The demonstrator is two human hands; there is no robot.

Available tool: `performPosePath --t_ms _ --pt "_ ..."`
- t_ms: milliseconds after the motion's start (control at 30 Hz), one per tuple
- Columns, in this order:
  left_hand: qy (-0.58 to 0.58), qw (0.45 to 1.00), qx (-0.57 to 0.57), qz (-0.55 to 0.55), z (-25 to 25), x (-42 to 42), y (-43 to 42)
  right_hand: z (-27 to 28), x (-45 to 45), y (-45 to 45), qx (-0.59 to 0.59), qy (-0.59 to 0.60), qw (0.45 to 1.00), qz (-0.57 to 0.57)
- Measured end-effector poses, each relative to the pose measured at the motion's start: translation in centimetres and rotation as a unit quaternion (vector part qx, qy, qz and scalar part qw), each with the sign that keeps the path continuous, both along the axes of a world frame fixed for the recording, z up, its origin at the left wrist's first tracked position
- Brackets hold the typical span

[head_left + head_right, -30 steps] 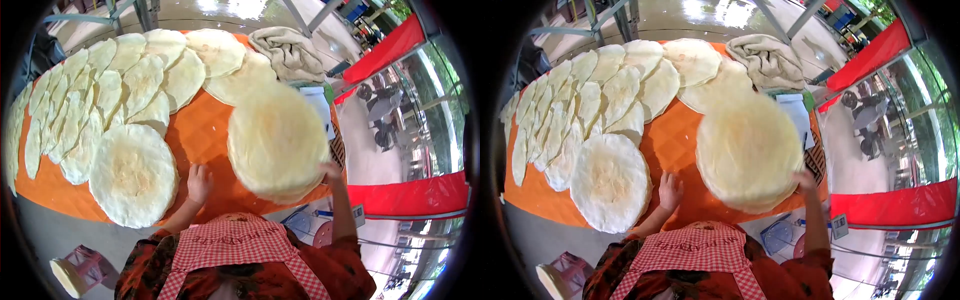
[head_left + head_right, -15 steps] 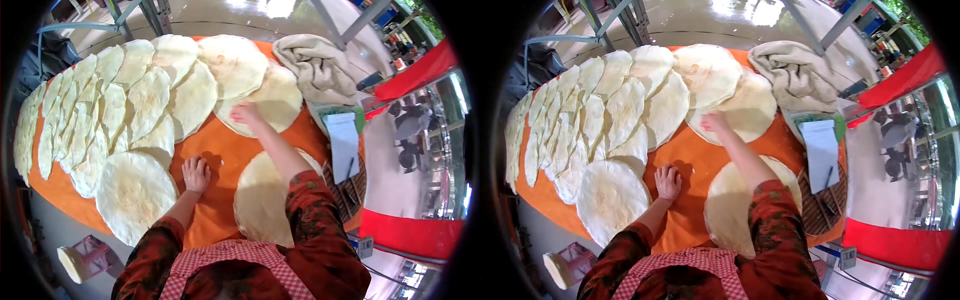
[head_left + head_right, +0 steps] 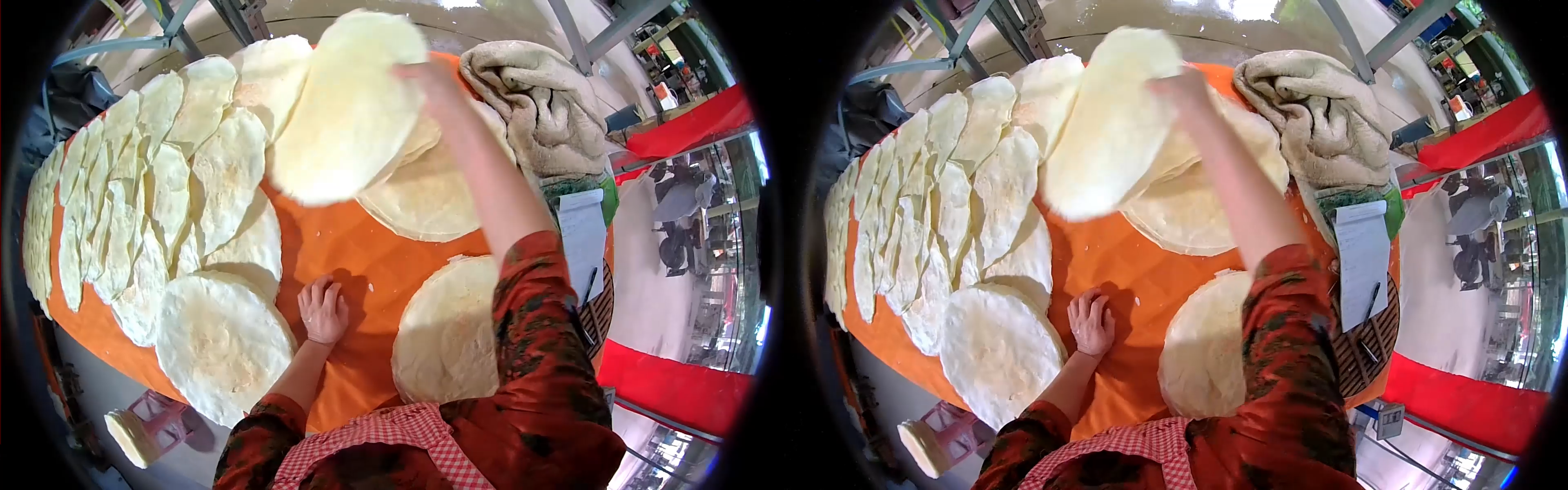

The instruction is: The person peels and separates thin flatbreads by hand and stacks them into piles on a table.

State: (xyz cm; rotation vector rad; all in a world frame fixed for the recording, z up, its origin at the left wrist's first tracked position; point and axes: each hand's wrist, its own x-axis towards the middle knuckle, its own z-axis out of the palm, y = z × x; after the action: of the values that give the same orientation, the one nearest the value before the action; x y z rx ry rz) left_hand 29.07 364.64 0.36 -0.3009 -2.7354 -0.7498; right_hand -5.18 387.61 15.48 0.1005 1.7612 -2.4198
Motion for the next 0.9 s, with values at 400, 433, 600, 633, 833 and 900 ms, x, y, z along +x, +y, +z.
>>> performPosePath --t_ms 400,433,600,633,833,900 --pt "-0.012 1.000 -0.009 -0.005 0.3 0.4 0.0 -13.3 -1.9 7.0 0.397 -0.120 0.888 -0.196" --pt "-0.016 1.000 -0.012 -0.006 0.5 0.3 0.1 -13.8 -3.4 7.9 0.320 -0.123 0.929 -0.138" --pt "-0.019 1.000 -0.012 -0.008 -0.4 0.2 -0.1 -5.2 1.9 10.0 0.125 -0.089 0.985 -0.085" --pt "-0.019 1.000 -0.009 -0.008 -0.5 0.2 -0.1 -5.7 3.3 12.2 0.130 -0.099 0.982 -0.090" --pt "-0.014 1.000 -0.004 -0.007 -0.4 0.2 0.0 -11.8 17.5 19.6 0.276 -0.184 0.926 -0.183" --pt "-0.010 1.000 -0.010 -0.010 -0.4 0.1 0.1 -11.5 18.7 19.1 0.266 -0.190 0.921 -0.212"
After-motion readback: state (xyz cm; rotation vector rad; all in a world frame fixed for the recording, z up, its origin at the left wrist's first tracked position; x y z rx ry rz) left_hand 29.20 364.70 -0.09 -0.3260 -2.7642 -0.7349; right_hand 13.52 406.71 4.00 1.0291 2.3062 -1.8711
